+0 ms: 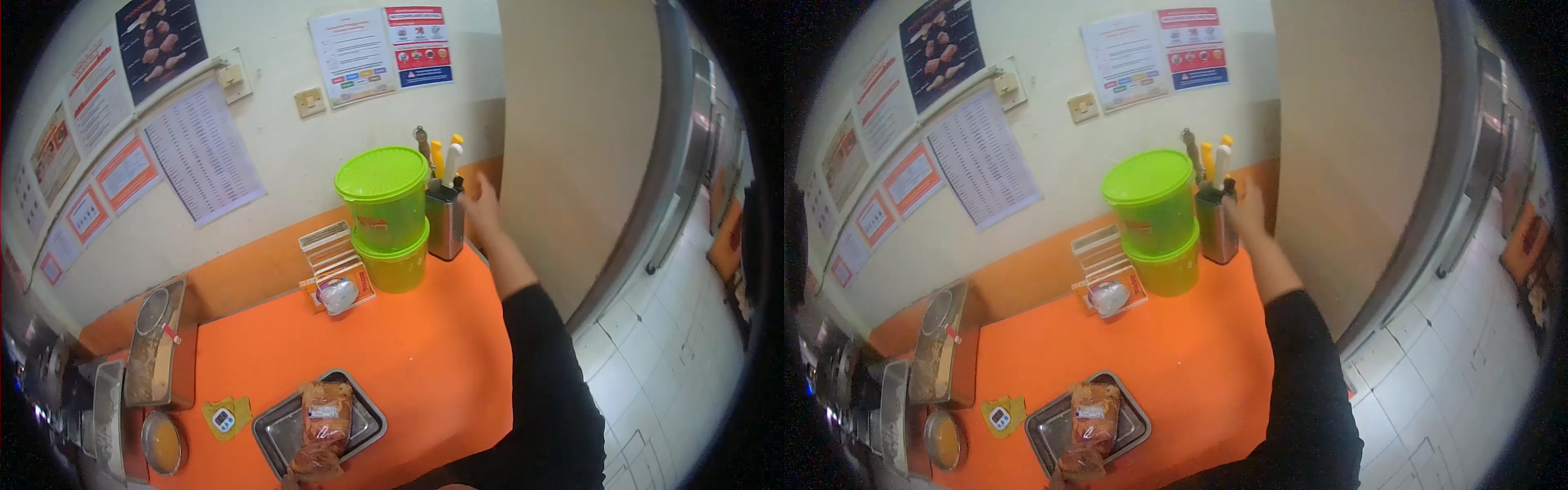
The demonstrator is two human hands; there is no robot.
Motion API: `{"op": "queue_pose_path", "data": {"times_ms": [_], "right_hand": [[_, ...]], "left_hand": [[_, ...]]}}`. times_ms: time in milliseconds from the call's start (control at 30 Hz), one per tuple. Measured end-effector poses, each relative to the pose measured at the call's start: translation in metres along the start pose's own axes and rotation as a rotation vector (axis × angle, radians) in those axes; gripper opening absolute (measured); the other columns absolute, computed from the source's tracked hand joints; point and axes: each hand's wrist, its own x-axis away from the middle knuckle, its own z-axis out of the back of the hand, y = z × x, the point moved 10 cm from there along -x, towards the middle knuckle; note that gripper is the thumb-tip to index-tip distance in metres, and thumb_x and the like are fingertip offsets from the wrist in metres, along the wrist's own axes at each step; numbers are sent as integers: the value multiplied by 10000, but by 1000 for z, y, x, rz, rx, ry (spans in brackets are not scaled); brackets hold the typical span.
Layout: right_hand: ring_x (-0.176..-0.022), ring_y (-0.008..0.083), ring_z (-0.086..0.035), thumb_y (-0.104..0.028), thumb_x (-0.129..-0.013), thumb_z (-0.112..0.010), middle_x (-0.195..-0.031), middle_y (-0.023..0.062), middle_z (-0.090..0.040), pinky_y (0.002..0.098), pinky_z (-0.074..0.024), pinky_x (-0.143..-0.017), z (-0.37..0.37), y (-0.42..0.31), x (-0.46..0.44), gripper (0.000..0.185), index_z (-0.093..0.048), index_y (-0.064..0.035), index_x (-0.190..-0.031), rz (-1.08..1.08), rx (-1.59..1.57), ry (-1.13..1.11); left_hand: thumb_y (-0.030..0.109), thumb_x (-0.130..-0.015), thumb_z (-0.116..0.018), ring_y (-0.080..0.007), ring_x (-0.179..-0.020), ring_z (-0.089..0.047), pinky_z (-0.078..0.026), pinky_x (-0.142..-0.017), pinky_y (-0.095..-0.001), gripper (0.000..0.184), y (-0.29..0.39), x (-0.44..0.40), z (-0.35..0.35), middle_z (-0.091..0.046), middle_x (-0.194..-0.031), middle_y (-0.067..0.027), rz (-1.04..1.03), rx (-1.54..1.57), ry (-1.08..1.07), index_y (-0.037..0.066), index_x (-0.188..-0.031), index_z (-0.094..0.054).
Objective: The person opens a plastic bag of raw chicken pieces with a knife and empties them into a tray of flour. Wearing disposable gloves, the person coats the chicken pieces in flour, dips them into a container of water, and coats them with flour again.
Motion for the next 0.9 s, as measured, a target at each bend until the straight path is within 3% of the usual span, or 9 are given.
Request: {"op": "queue_pose_path", "data": {"times_ms": [67,100,133,233,267,433,733,833,900], "right_hand": [[-1128,298,-458,-226,-658,-696,-1210,197,-469,367,-377,-924,-25,-2,-12,715,-374,-22,-1263,-32,-72,-2],[-1109,300,-474,-238,-643,-710,-1191,197,-483,363,-391,-907,-11,-8,-83,734,-376,-12,-1257,38,-78,15],[-1081,301,-498,-265,-645,-711,-1165,191,-508,358,-407,-887,-22,-5,-85,740,-375,-28,-1261,-14,-92,-8],[-1048,299,-522,-293,-656,-704,-1138,177,-533,364,-419,-870,-72,5,-90,712,-391,-84,-1261,-105,-70,-261],[-978,257,-563,-248,-689,-689,-1082,155,-569,343,-444,-821,-70,4,-93,558,-471,-72,-1171,-49,32,-118],[-893,300,-586,-254,-738,-630,-951,140,-611,365,-451,-774,-60,0,-100,372,-537,-95,-1061,-100,38,34],[-909,281,-568,-258,-816,-554,-973,161,-584,355,-432,-776,130,-165,-71,349,-504,-32,-1077,266,-224,320],[-838,219,-556,-228,-835,-548,-942,98,-579,336,-430,-741,158,-144,-70,314,-505,-35,-1079,145,-361,254],[-715,162,-512,-213,-840,-546,-862,56,-548,294,-421,-630,156,-122,-58,269,-509,-38,-1041,-43,-512,83]], "left_hand": [[150,-742,-623,-234,-524,-550,-430,-485,-334,292,3,15,20,-554,-630,-109,-56,-158,61,58,-994,-506],[145,-739,-619,-246,-568,-555,-431,-509,-346,312,36,2,-36,-556,-672,-120,-52,-69,87,49,-1011,-500],[140,-735,-616,-259,-612,-560,-432,-534,-358,332,52,6,-21,-557,-714,-131,-32,-93,99,39,-1028,-494],[149,-729,-615,-297,-758,-552,-428,-632,-402,423,33,14,-22,-544,-863,-165,-6,-294,116,16,-1102,-468],[155,-727,-617,-309,-809,-546,-425,-669,-419,458,15,17,-32,-538,-916,-177,1,-379,110,9,-1130,-457],[198,-720,-626,-333,-935,-515,-395,-793,-453,569,-10,25,-49,-510,-1070,-189,54,-349,134,20,-1213,-406],[292,-765,-595,-328,-949,-528,-394,-830,-450,489,20,22,-37,-552,-1047,-167,-236,-406,345,35,-1165,-483],[324,-780,-584,-326,-954,-532,-393,-843,-449,471,35,24,-39,-566,-1039,-160,-390,-411,463,40,-1149,-509],[345,-790,-578,-325,-957,-535,-393,-851,-449,463,39,26,-41,-576,-1034,-156,-462,-396,521,44,-1138,-526]]}}
